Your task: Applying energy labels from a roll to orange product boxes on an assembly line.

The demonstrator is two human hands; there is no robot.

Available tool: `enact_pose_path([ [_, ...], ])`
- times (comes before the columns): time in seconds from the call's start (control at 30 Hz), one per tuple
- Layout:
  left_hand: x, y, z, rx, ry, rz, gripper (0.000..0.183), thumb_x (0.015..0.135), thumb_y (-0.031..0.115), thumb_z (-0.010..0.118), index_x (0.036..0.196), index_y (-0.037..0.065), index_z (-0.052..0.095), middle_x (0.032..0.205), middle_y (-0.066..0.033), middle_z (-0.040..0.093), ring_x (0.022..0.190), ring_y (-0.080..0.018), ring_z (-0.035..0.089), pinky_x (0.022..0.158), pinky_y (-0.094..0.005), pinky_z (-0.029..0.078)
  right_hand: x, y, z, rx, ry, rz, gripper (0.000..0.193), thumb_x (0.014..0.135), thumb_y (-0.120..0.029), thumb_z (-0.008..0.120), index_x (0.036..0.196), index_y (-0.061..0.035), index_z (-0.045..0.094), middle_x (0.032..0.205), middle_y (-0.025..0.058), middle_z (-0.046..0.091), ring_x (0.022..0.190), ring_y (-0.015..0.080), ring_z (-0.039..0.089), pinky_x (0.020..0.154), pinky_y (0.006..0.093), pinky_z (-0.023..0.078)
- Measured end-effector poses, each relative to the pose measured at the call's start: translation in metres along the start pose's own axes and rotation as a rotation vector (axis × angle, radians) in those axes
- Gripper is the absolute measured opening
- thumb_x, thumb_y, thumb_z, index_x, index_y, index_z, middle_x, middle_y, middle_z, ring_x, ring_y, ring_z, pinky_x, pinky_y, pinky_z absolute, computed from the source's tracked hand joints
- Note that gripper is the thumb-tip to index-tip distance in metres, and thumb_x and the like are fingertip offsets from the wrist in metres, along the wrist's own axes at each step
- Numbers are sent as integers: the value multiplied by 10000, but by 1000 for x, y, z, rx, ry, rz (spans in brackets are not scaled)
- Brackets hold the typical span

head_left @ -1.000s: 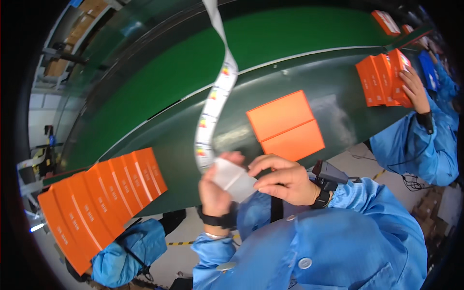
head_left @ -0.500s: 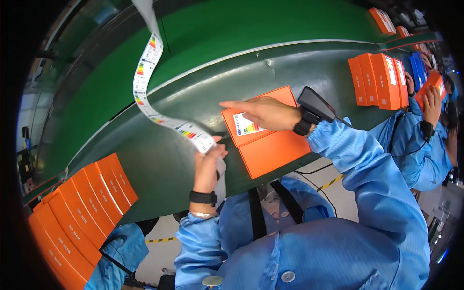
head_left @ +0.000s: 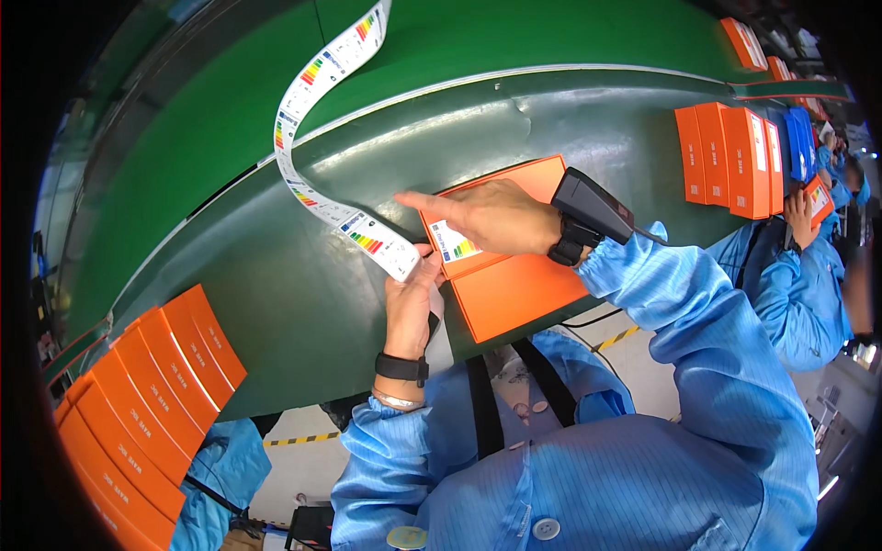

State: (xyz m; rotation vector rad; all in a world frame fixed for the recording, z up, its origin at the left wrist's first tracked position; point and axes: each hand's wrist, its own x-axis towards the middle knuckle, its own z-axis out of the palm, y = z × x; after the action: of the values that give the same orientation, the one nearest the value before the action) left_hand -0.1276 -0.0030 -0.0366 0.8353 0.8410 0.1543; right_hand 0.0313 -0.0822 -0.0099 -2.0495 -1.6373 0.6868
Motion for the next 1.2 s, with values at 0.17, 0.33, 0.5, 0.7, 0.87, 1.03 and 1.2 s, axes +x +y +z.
enact_pose_path([
  [0.17,-1,-3,0,48,29,3,201,800,113,631,957,4,567,849,-37,592,745,-110,548,664,-246,438,-2,2,2,16,33,-22,658,777,-56,532,1352,-227,260,604,109,523,516,255,535,440,368,394],
  [0.33,3,-10,-2,89,38,25,194,812,98,616,965,-8,558,864,-52,596,751,-118,555,666,-250,445,-1,2,5,10,50,-43,704,731,-29,548,1350,-214,268,597,109,517,517,255,537,441,372,394],
  [0.5,5,-7,0,136,40,41,171,815,95,613,942,-8,566,854,-48,596,733,-115,551,652,-245,440,-1,-3,1,-32,51,-39,733,694,3,555,1343,-199,282,636,109,533,536,251,545,447,366,402],
  [0.7,8,-16,-3,178,104,98,133,809,81,616,901,-8,578,805,-38,598,683,-102,538,602,-229,424,-2,-16,1,-219,33,30,638,733,-86,527,1327,-110,295,644,122,562,574,251,579,472,349,446],
  [0.87,8,-19,-2,194,120,133,91,807,44,595,878,-11,581,755,-40,600,615,-100,526,569,-229,421,-16,-3,-32,-276,-218,417,611,780,-294,555,1305,-81,326,734,122,586,660,278,597,569,365,469],
  [1.03,9,-15,-1,211,122,113,135,799,44,604,886,-40,544,748,-57,582,603,-96,522,537,-231,424,-15,-12,9,-432,289,209,652,778,-442,548,1329,-187,309,1207,157,445,1138,325,400,872,500,350],
  [1.2,8,-8,-2,286,109,74,172,791,72,621,895,-44,547,756,-65,586,596,-100,528,524,-232,436,-35,32,18,-542,325,438,555,830,-429,469,1330,-239,319,1404,136,216,1300,343,163,961,617,200],
])
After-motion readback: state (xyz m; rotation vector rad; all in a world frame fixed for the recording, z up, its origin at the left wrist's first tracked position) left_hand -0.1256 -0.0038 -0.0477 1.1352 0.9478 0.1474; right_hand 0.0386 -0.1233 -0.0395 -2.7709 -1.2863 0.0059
